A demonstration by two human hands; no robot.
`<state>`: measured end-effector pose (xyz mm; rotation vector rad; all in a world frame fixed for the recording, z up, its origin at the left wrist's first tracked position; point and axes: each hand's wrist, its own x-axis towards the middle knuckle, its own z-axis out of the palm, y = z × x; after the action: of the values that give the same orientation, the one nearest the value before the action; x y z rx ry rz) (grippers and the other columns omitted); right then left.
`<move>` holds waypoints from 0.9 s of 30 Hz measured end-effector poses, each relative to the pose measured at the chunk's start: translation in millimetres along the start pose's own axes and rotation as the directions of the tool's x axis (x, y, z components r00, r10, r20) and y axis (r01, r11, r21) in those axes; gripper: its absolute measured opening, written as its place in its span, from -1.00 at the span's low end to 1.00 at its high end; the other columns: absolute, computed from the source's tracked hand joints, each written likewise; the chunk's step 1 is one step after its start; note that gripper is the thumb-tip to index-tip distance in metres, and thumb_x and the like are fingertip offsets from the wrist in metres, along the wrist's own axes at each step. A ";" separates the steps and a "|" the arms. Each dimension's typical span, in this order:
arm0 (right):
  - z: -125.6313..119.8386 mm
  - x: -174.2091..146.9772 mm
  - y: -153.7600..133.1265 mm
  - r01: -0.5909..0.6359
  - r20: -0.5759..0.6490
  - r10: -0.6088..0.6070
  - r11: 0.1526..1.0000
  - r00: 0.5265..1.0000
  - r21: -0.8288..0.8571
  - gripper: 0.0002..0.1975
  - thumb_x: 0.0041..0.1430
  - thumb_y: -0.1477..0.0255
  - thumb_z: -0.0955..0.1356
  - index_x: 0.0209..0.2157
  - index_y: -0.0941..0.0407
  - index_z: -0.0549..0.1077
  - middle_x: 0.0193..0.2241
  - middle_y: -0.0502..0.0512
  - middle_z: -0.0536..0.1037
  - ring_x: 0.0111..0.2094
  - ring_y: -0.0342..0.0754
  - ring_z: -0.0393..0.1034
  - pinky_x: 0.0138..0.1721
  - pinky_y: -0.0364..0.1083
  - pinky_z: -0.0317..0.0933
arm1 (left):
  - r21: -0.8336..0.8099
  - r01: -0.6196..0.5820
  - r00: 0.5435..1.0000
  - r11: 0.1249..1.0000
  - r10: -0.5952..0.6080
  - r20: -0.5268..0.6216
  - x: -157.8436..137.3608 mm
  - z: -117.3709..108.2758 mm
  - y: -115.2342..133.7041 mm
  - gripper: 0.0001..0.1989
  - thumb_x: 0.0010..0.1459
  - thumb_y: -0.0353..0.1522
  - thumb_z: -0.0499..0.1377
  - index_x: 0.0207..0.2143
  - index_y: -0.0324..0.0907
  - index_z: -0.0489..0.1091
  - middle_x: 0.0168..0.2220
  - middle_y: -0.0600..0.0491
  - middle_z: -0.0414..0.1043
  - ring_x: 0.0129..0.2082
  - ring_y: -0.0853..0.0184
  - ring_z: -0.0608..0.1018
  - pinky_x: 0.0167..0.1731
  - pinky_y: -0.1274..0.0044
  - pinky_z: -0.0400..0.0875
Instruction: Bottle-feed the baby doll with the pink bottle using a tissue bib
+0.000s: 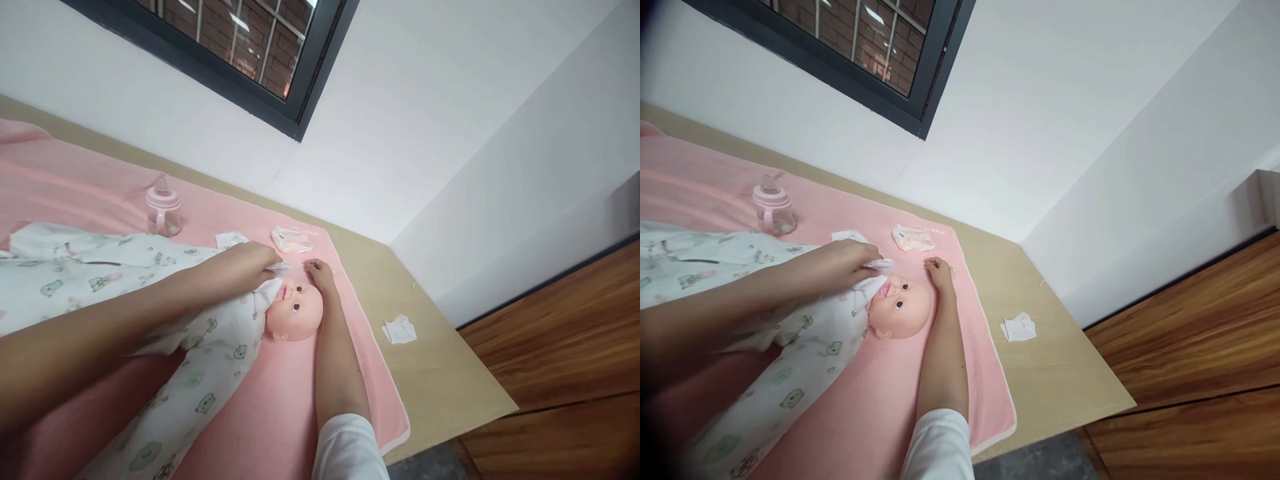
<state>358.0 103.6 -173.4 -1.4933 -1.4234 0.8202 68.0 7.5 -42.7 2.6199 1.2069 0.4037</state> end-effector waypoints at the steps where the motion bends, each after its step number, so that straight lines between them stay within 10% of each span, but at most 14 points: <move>1: 0.6 -0.5 0.1 -0.003 -0.006 0.003 1.000 1.000 -0.003 -0.84 0.05 0.43 0.31 -0.36 0.14 0.51 -0.33 0.06 0.61 -0.30 -0.13 0.44 -0.05 -0.08 0.32 | -0.020 -0.010 1.000 1.000 0.009 -0.028 0.5 0.3 -1.9 -0.81 0.18 -0.36 0.01 -0.49 -0.16 0.26 -0.37 -0.03 0.49 -0.30 0.16 0.52 -0.36 0.44 0.25; 7: 1.8 -1.0 -17.6 -0.023 0.051 0.028 0.995 0.998 -0.096 -0.86 0.07 0.48 0.33 -0.33 0.16 0.52 -0.30 0.09 0.61 -0.25 -0.11 0.45 -0.04 -0.05 0.33 | -0.208 -0.183 0.950 0.961 0.118 -0.288 -3.3 -8.5 -10.0 -0.67 0.21 -0.22 -0.01 -0.25 -0.12 0.52 -0.13 -0.02 0.50 -0.14 0.21 0.54 -0.15 0.45 0.38; 12: -7.7 -13.6 -97.5 0.214 0.190 -0.190 0.970 0.963 -0.115 -0.76 0.15 0.37 0.38 -0.13 0.10 0.52 -0.07 0.12 0.57 -0.11 -0.07 0.44 0.07 0.03 0.30 | -0.134 -0.241 0.858 0.961 0.147 -0.492 -11.4 -20.5 -14.0 -0.68 0.18 -0.27 0.02 -0.23 -0.11 0.57 0.10 -0.05 0.39 0.08 0.16 0.44 0.01 0.39 0.37; 19: 2.6 -91.8 -209.6 0.635 0.432 -0.570 0.773 0.698 -0.007 -0.55 0.13 0.05 0.42 0.01 -0.08 0.48 0.17 0.07 0.38 0.25 0.05 0.23 0.22 0.10 0.20 | -0.141 -0.241 0.881 0.960 0.156 -0.446 -12.1 -27.6 -19.1 -0.62 0.25 -0.22 -0.02 -0.20 -0.08 0.59 0.11 0.00 0.38 0.06 0.19 0.45 0.08 0.39 0.34; 27: 10.9 -115.2 -222.5 0.687 0.416 -0.558 0.666 0.718 -0.291 -0.68 0.17 0.13 0.42 -0.13 0.01 0.50 0.07 0.12 0.46 0.15 0.07 0.30 0.21 0.12 0.18 | -0.138 -0.196 0.921 0.971 0.135 -0.365 -9.8 -31.2 -26.1 -0.60 0.24 -0.20 -0.03 -0.16 -0.07 0.59 0.09 0.01 0.39 0.02 0.22 0.48 0.02 0.47 0.36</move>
<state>245.6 -20.6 13.3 -1.0422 -2.2921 0.2870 32.9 19.4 -23.3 2.5757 0.9882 1.0036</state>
